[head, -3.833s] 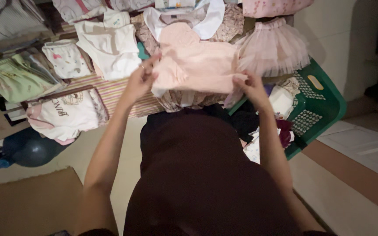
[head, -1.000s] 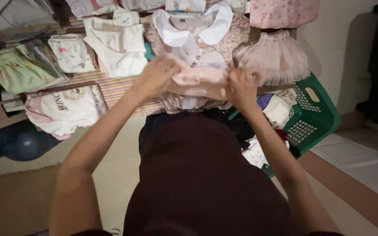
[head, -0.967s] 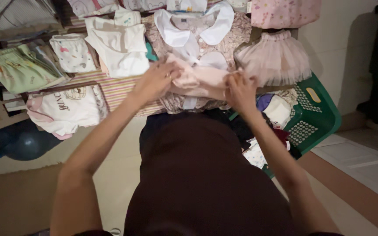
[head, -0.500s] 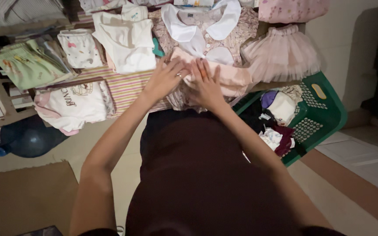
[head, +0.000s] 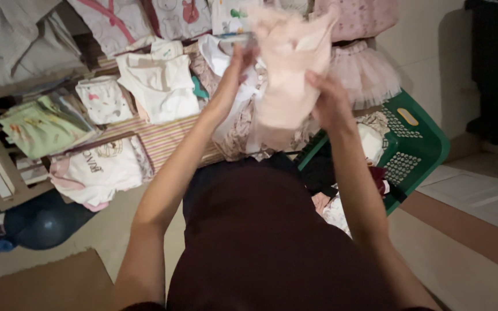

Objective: The person folds various baby clothes, including a pink tulle skirt, a floral dress, and a pink top, on a striped table. They pick items from a green laundry basket, fold them by hand, and place them in a growing pile on the table.

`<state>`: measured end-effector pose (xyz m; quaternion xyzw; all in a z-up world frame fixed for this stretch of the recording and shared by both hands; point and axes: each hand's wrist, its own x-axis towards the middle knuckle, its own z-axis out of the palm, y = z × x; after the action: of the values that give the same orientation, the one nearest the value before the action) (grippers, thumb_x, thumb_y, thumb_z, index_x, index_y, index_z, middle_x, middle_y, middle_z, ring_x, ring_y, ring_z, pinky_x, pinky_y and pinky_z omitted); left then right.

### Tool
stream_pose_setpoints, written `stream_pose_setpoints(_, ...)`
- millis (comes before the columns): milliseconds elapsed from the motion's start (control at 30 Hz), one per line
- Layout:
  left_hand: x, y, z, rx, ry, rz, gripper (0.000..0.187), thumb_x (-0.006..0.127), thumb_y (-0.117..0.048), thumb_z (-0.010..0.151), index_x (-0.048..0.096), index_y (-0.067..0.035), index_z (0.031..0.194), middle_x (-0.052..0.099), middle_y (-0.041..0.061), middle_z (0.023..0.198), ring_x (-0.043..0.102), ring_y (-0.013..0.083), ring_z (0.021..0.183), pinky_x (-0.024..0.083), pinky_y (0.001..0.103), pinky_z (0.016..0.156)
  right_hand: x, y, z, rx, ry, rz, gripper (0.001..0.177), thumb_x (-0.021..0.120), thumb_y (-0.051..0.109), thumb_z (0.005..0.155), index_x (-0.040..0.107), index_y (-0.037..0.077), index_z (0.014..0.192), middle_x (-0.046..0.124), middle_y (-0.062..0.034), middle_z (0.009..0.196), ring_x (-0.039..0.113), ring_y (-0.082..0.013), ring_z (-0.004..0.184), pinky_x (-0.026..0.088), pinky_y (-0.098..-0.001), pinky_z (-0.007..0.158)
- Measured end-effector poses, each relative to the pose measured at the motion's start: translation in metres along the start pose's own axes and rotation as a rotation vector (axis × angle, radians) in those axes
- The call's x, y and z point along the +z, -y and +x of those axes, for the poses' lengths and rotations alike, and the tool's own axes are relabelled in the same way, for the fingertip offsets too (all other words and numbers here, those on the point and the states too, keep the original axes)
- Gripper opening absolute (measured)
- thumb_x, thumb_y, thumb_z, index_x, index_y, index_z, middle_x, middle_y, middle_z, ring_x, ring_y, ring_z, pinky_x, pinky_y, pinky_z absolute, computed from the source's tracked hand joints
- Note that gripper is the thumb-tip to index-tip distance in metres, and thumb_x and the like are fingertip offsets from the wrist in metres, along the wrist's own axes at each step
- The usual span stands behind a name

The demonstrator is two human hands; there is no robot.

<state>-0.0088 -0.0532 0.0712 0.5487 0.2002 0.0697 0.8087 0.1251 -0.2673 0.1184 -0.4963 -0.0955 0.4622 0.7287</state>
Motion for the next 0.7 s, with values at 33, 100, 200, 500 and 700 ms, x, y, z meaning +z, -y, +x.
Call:
stream_pose_setpoints(33, 0.003, -0.01, 0.009, 0.065, 0.036, 0.07, 0.083, 0.037, -0.066, 0.101, 0.041, -0.003, 0.154, 0.047, 0.021, 0.159, 0.044, 0.0276, 0.145, 0.035, 0.038, 0.116, 0.008, 0.013, 0.004, -0.064, 0.068, 0.03, 0.064, 0.075, 0.023, 0.093, 0.048, -0.01, 0.141, 0.064, -0.0177, 0.135, 0.066, -0.0256, 0.125, 0.054, -0.0385, 0.113)
stream_pose_setpoints(100, 0.017, -0.032, 0.023, 0.188, 0.102, 0.206, 0.072, 0.057, -0.055, 0.106, 0.049, 0.001, 0.148, 0.06, 0.021, 0.147, 0.06, 0.0274, 0.137, 0.049, 0.034, 0.114, 0.019, 0.036, 0.021, -0.13, 0.134, 0.071, 0.059, 0.072, 0.02, 0.103, 0.051, -0.017, 0.143, 0.063, -0.0226, 0.14, 0.066, -0.0278, 0.123, 0.054, -0.0421, 0.117)
stream_pose_setpoints(200, 0.027, -0.065, 0.031, 0.419, 0.203, 0.002, 0.047, 0.067, -0.036, 0.107, 0.063, 0.002, 0.135, 0.074, 0.015, 0.125, 0.07, 0.0209, 0.113, 0.059, 0.031, 0.099, 0.018, 0.048, 0.037, -0.261, 0.094, 0.079, 0.053, 0.072, 0.015, 0.102, 0.049, -0.003, 0.146, 0.062, -0.0132, 0.143, 0.063, -0.0244, 0.133, 0.053, -0.039, 0.12)
stream_pose_setpoints(500, 0.015, 0.004, -0.012, 0.157, 0.034, 0.562, 0.048, 0.056, -0.042, 0.105, 0.061, -0.004, 0.134, 0.071, 0.009, 0.091, 0.063, 0.0167, 0.07, 0.053, 0.031, 0.06, -0.025, -0.062, 0.021, -0.02, -0.202, -0.344, 0.044, 0.071, 0.022, 0.101, 0.059, -0.001, 0.137, 0.07, -0.0101, 0.122, 0.069, -0.0188, 0.105, 0.058, -0.0328, 0.091)
stream_pose_setpoints(700, 0.003, 0.127, -0.057, -0.107, -0.165, 0.709, 0.047, 0.056, -0.045, 0.107, 0.065, 0.0, 0.114, 0.069, 0.018, 0.087, 0.068, 0.0354, 0.077, 0.052, 0.046, 0.071, -0.029, -0.158, -0.014, 0.417, -0.286, -0.226, 0.042, 0.069, 0.029, 0.097, 0.062, 0.002, 0.129, 0.068, -0.0072, 0.104, 0.064, -0.0199, 0.088, 0.053, -0.0368, 0.072)
